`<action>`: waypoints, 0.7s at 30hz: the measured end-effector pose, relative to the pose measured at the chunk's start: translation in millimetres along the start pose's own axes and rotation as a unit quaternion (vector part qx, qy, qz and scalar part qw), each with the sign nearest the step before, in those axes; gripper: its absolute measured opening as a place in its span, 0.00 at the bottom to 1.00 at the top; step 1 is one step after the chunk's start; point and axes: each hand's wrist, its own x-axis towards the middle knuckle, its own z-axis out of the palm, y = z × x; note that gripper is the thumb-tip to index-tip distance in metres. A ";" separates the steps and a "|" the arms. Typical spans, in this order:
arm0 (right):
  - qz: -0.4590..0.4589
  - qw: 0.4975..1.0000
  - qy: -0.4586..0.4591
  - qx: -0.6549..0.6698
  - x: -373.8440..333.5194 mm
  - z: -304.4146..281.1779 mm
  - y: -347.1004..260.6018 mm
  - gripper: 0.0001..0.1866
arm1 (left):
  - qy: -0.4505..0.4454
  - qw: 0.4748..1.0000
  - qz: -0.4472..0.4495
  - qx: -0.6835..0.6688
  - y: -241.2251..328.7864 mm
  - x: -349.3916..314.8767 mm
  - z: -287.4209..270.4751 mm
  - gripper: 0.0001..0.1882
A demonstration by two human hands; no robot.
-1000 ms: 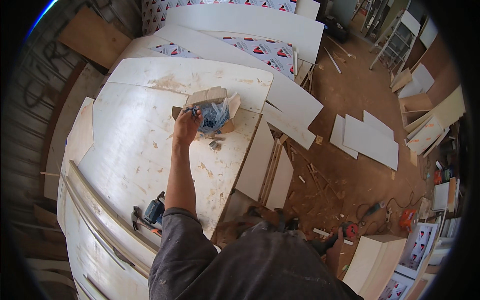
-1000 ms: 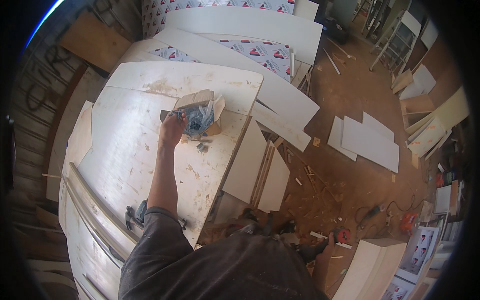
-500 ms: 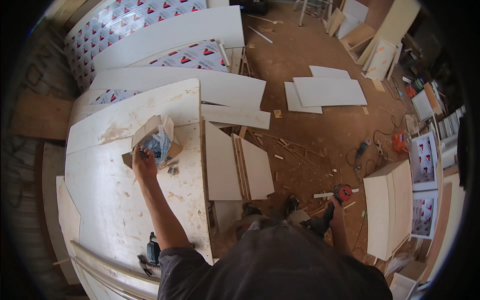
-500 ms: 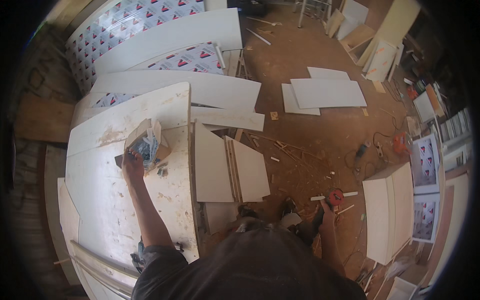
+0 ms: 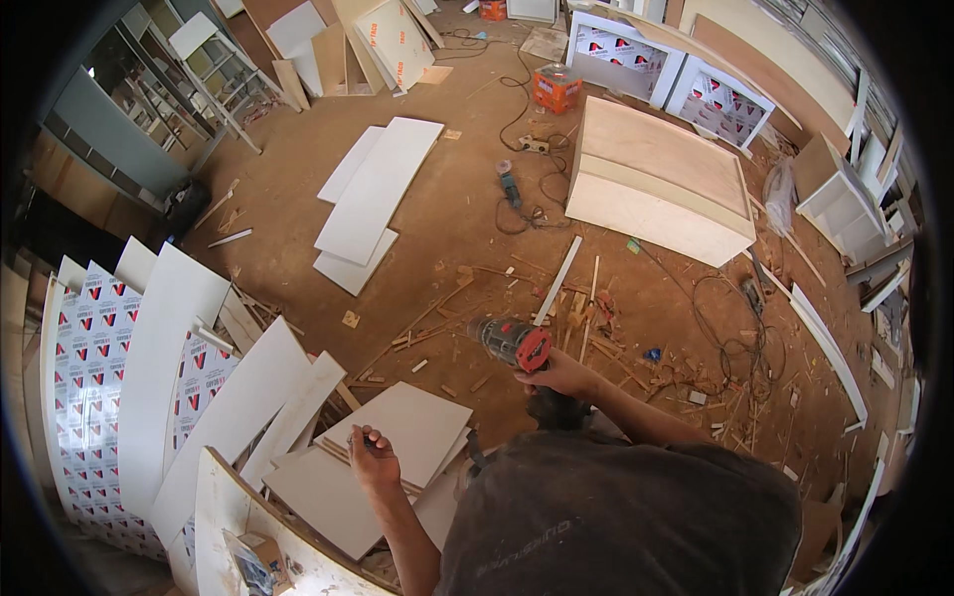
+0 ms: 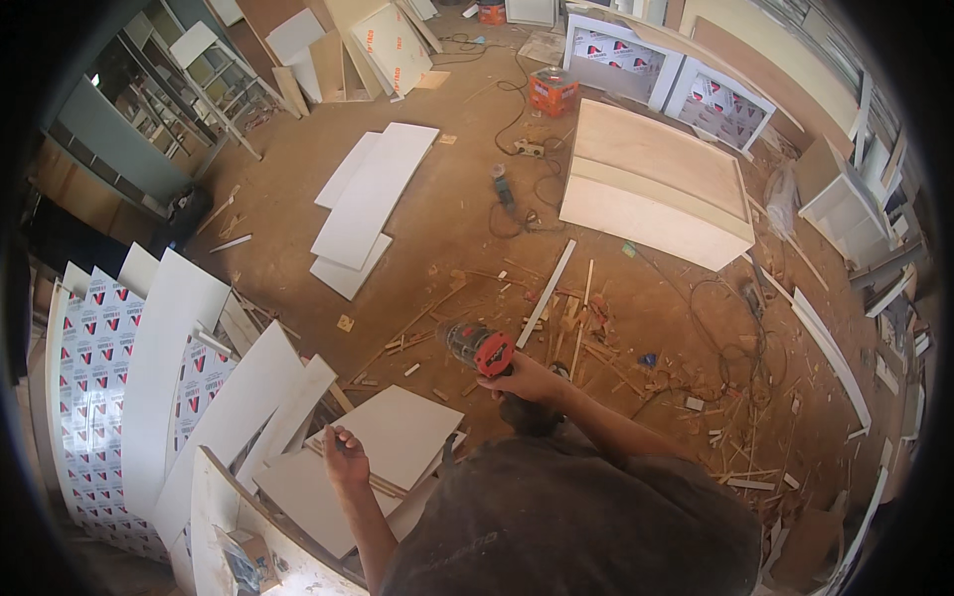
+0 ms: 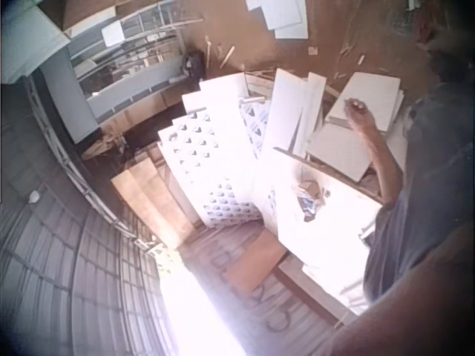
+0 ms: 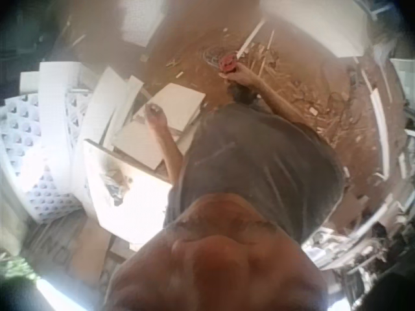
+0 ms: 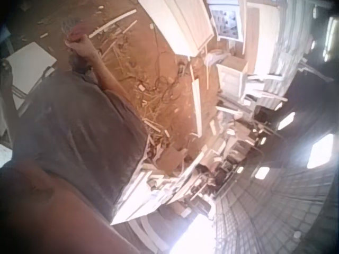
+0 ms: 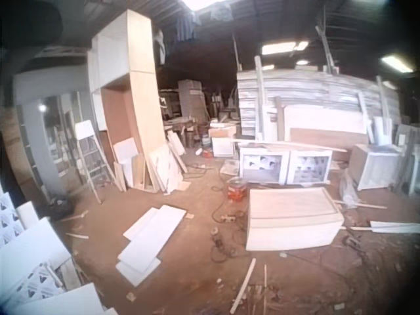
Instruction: The person assembles a wooden cabinet by driving screws into a side panel using a drill, then rotates the cabinet on the floor.
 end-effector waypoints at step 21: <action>-0.178 0.940 0.245 -0.157 -124.9 -334.7 -110.8 0.20 | -0.308 0.891 -0.304 0.140 -411.3 6.6 466.4 0.07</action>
